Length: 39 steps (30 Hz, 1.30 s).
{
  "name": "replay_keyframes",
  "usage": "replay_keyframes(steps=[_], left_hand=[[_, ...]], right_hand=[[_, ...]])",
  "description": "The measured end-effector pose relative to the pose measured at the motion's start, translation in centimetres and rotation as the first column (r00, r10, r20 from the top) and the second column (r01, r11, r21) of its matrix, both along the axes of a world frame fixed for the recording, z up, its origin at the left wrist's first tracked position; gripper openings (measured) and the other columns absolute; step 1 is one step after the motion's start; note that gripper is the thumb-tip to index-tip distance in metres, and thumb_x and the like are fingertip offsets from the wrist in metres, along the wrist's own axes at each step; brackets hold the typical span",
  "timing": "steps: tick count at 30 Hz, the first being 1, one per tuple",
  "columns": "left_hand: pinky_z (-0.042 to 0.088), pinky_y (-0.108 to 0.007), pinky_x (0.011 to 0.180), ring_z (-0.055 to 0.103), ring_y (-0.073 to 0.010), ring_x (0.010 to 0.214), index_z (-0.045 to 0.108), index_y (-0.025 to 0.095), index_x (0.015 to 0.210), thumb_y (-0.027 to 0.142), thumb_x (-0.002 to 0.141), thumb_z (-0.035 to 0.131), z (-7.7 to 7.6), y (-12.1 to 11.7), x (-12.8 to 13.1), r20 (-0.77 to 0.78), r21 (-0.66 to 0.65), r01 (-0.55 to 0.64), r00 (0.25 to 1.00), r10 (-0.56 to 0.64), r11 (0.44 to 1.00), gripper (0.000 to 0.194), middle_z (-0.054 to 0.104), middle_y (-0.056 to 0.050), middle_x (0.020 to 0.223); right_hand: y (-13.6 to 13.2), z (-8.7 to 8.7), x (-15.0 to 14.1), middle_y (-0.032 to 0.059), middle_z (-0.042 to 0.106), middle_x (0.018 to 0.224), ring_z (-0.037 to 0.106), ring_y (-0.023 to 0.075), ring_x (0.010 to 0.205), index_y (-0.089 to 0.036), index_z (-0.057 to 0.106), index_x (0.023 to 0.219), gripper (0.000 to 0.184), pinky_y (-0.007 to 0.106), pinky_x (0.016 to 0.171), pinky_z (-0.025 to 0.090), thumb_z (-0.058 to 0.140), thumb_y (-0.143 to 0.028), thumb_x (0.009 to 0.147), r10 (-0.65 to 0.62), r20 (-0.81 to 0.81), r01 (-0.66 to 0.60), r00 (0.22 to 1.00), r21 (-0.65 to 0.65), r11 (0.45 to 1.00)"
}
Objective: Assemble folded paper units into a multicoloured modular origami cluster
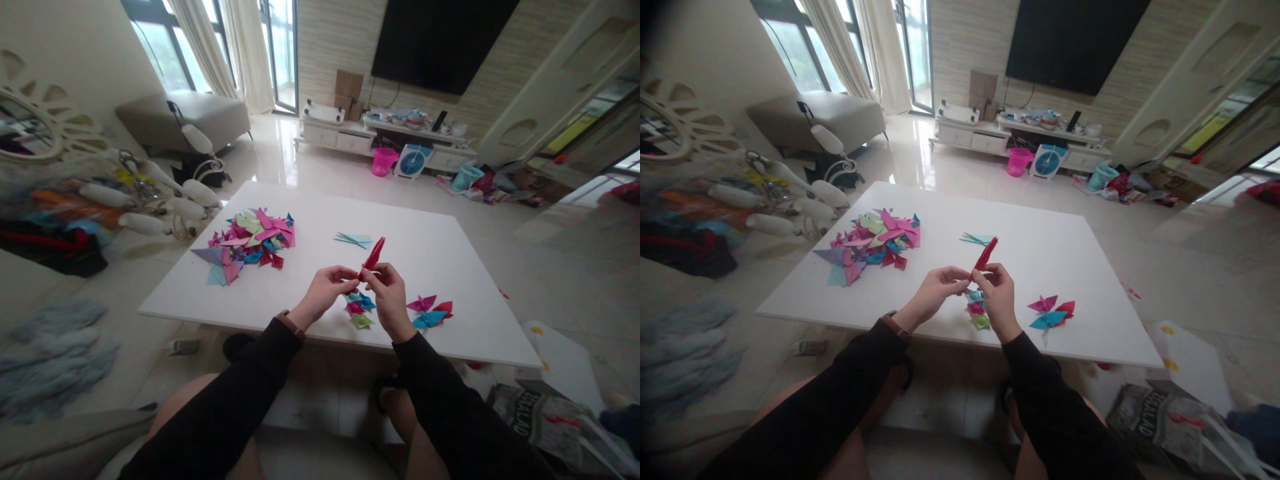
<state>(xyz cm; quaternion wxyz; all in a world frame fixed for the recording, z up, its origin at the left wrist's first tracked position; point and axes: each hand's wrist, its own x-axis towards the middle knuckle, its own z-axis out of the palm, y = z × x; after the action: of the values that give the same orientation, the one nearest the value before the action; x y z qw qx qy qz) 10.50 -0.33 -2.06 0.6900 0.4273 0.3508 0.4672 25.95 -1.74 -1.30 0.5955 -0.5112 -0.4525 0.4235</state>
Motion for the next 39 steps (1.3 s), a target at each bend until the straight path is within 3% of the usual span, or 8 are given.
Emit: replay_keyframes(steps=[10, 14, 17, 23, 30, 36, 39], left_hand=[[0.05, -0.03, 0.073, 0.068, -0.0151, 0.071, 0.072, 0.012, 0.09, 0.036, 0.066, 0.091, 0.0, 0.1, 0.3, 0.137, -0.113, -0.007, 0.99, 0.022, 0.994, 0.039, 0.075, -0.008, 0.084], [0.048, -0.03, 0.074, 0.066, -0.0147, 0.072, 0.073, 0.012, 0.081, 0.027, 0.061, 0.092, 0.5, 0.3, 0.5, 0.067, -0.109, -0.058, 0.996, 0.066, 0.992, 0.032, 0.073, -0.006, 0.078], [0.045, -0.029, 0.07, 0.062, -0.0136, 0.069, 0.071, 0.013, 0.073, 0.023, 0.058, 0.09, 1.1, 0.9, 0.7, -0.024, -0.056, -0.133, 0.991, 0.132, 0.99, 0.027, 0.07, -0.004, 0.071], [0.044, -0.028, 0.067, 0.062, -0.0139, 0.065, 0.063, 0.014, 0.074, 0.023, 0.056, 0.092, 2.7, 2.0, 1.0, -0.129, 0.011, -0.09, 0.987, 0.091, 0.996, 0.036, 0.069, -0.003, 0.067], [0.048, -0.029, 0.072, 0.069, -0.0168, 0.071, 0.061, 0.015, 0.08, 0.034, 0.058, 0.093, 3.0, 3.0, 2.3, -0.054, 0.024, -0.244, 0.968, 0.245, 0.969, 0.043, 0.071, -0.006, 0.07], [0.044, -0.025, 0.063, 0.065, -0.0142, 0.063, 0.057, 0.015, 0.071, 0.028, 0.053, 0.096, 2.3, 4.5, 2.3, -0.079, 0.049, -0.433, 0.897, 0.436, 0.9, 0.044, 0.068, -0.004, 0.064], [0.046, -0.024, 0.067, 0.066, -0.0127, 0.065, 0.058, 0.015, 0.075, 0.022, 0.058, 0.094, 2.4, 4.7, 2.2, 0.004, 0.017, -0.463, 0.886, 0.463, 0.886, 0.04, 0.068, -0.002, 0.066]], right_hand=[[0.2, 0.6, -0.3, -0.0022, 0.069, 0.086, 0.065, 0.0126, 0.067, -0.021, 0.061, 0.087, 0.017, 0.023, 0.053, 0.042, 0.072, -0.03, 0.077, -0.034, -0.097, 0.031, 0.995, -0.033, 0.999], [0.5, 0.8, -0.5, -0.003, 0.066, 0.083, 0.065, 0.0123, 0.067, -0.021, 0.06, 0.085, 0.017, 0.023, 0.054, 0.043, 0.072, -0.029, 0.076, -0.04, -0.1, 0.035, 0.994, -0.05, 0.998], [0.9, 1.3, -0.3, -0.0056, 0.061, 0.078, 0.065, 0.0119, 0.064, -0.022, 0.058, 0.088, 0.02, 0.022, 0.052, 0.041, 0.07, -0.036, 0.08, -0.06, -0.207, 0.053, 0.977, -0.037, 0.998], [2.3, 1.9, 1.6, -0.0045, 0.065, 0.075, 0.058, 0.0094, 0.056, -0.021, 0.062, 0.091, 0.029, 0.023, 0.052, 0.041, 0.079, -0.04, 0.076, -0.128, -0.243, 0.144, 0.962, 0.049, 0.988], [3.2, 2.0, 3.8, -0.0023, 0.066, 0.071, 0.062, 0.0121, 0.061, -0.019, 0.063, 0.081, 0.029, 0.025, 0.055, 0.046, 0.081, -0.04, 0.07, -0.227, -0.251, 0.247, 0.941, 0.051, 0.968], [3.7, 2.1, 4.2, -0.0011, 0.067, 0.068, 0.066, 0.0142, 0.062, -0.018, 0.065, 0.079, 0.031, 0.029, 0.063, 0.053, 0.083, -0.04, 0.069, -0.193, -0.261, 0.215, 0.946, 0.06, 0.975], [3.5, 2.1, 4.3, -0.0005, 0.068, 0.069, 0.067, 0.0144, 0.062, -0.017, 0.067, 0.079, 0.03, 0.029, 0.063, 0.055, 0.084, -0.039, 0.068, -0.171, -0.289, 0.196, 0.942, 0.058, 0.979]])
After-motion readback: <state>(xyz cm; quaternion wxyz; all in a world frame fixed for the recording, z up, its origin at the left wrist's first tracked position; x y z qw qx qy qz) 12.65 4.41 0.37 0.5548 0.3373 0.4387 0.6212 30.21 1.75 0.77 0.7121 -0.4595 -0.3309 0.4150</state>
